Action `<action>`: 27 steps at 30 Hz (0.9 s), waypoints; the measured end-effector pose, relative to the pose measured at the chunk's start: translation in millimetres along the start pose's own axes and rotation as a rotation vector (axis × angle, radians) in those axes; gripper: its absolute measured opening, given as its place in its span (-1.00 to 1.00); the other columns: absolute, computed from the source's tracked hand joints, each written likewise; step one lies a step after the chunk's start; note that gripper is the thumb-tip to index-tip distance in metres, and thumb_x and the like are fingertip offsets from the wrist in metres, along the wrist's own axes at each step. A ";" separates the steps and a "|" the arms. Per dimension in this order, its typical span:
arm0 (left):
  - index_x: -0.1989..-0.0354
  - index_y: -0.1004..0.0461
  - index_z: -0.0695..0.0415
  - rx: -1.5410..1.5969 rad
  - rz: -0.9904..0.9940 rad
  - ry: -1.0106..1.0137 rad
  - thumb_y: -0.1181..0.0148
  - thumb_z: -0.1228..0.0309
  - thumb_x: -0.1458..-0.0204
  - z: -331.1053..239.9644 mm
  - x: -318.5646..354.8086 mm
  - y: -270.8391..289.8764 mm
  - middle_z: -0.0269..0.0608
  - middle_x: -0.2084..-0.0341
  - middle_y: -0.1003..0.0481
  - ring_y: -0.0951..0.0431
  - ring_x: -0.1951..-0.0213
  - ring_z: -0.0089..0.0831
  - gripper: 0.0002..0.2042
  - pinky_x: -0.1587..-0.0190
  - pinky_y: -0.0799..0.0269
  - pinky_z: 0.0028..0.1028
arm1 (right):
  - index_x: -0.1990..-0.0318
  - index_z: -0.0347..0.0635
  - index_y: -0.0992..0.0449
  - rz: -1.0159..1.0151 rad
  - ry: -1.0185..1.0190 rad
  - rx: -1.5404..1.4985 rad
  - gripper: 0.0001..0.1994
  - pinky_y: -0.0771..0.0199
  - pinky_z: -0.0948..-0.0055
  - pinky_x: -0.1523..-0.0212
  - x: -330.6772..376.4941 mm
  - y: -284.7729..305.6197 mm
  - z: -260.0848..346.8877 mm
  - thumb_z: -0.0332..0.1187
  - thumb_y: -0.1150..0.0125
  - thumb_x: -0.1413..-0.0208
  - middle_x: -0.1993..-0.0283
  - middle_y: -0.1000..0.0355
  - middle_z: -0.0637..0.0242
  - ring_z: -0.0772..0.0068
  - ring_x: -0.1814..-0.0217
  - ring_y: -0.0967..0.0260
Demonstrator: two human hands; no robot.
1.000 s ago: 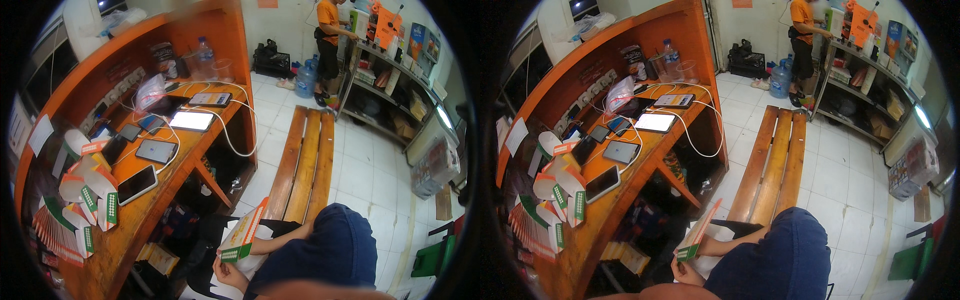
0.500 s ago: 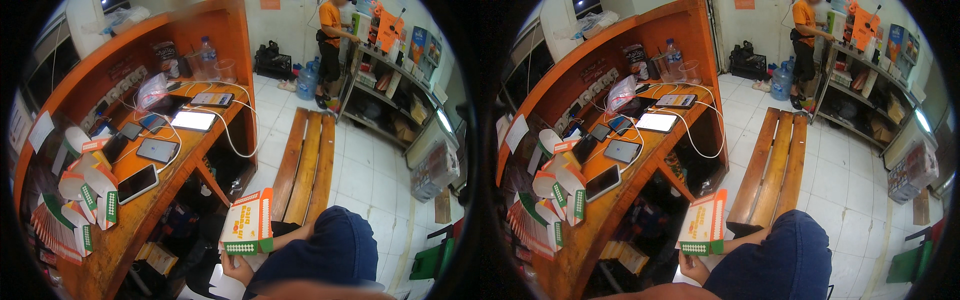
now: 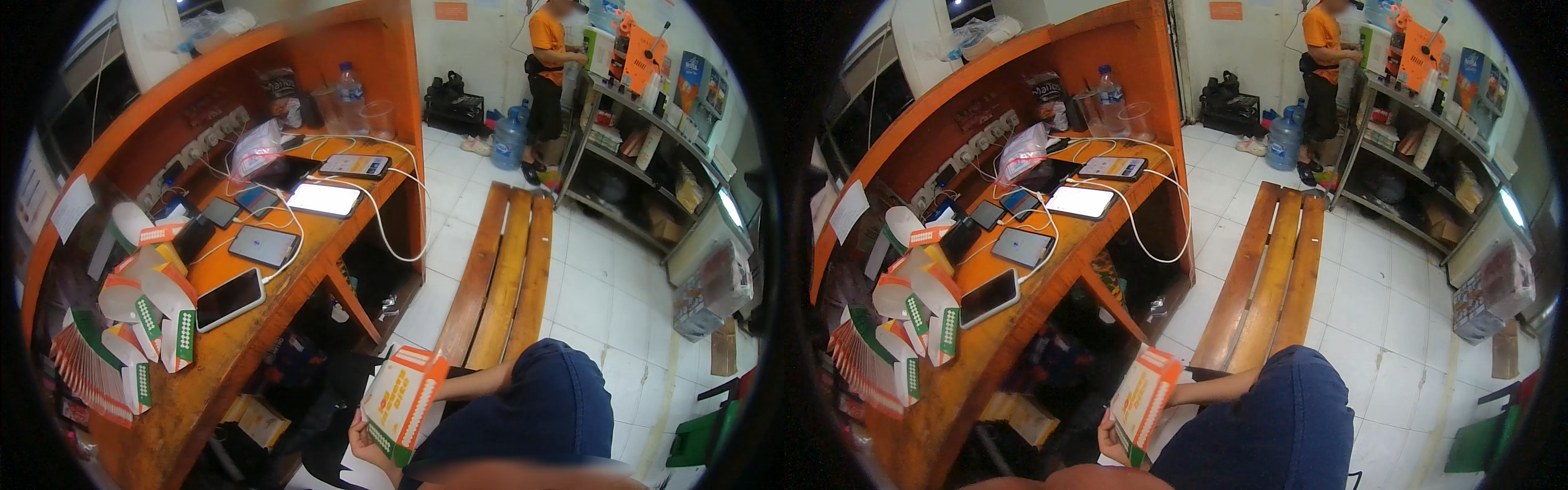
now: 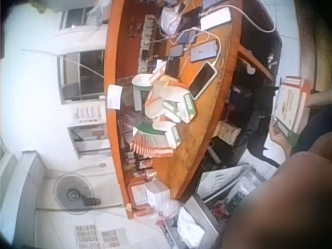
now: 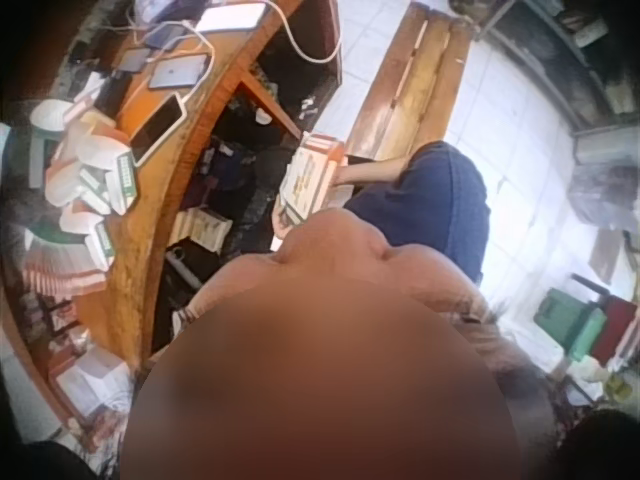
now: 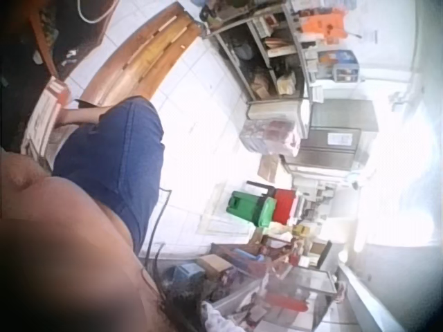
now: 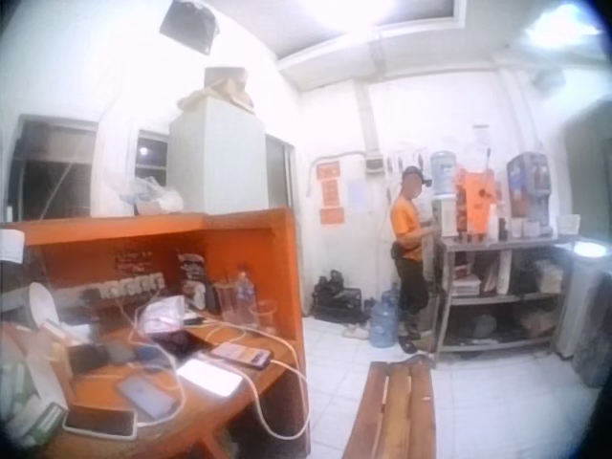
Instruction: The person folds flat cardboard pieces into small rectangular boxes by hand, aligning edges and creasing flaps. They place completed boxes on a wooden counter and continue folding more pieces from a stack.
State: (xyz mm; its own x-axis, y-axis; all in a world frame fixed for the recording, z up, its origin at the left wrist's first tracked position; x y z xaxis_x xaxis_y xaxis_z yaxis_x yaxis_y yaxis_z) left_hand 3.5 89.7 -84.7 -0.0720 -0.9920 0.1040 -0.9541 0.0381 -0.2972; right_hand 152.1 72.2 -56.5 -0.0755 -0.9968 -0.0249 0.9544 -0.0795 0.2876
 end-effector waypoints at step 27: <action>0.41 -0.52 0.32 -0.329 0.175 -0.748 -0.23 0.73 0.19 -99.9 19.9 -6.4 -0.07 0.42 -0.50 -0.48 0.32 -0.24 -0.86 0.26 -0.42 -0.41 | 0.20 -0.27 -0.57 -0.115 0.110 -0.391 -0.85 -0.44 0.64 0.31 -3.0 22.5 75.2 -0.43 -0.25 -0.09 0.22 -0.53 0.31 0.59 0.12 -0.44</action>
State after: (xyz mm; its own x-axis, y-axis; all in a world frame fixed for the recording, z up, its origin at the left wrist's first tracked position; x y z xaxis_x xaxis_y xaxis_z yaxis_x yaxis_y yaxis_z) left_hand -20.9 81.8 14.1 -0.1256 -0.7827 -0.6097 -0.9916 0.1174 0.0536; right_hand 152.1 73.2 22.1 -0.1773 -0.9736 -0.1436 0.9808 -0.1628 -0.1077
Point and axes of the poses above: each hand's wrist, its own x-axis away from the middle knuckle, its own y-axis out of the back of the hand, z = x × y, the point moved 9 cm from there along -x, towards the middle knuckle
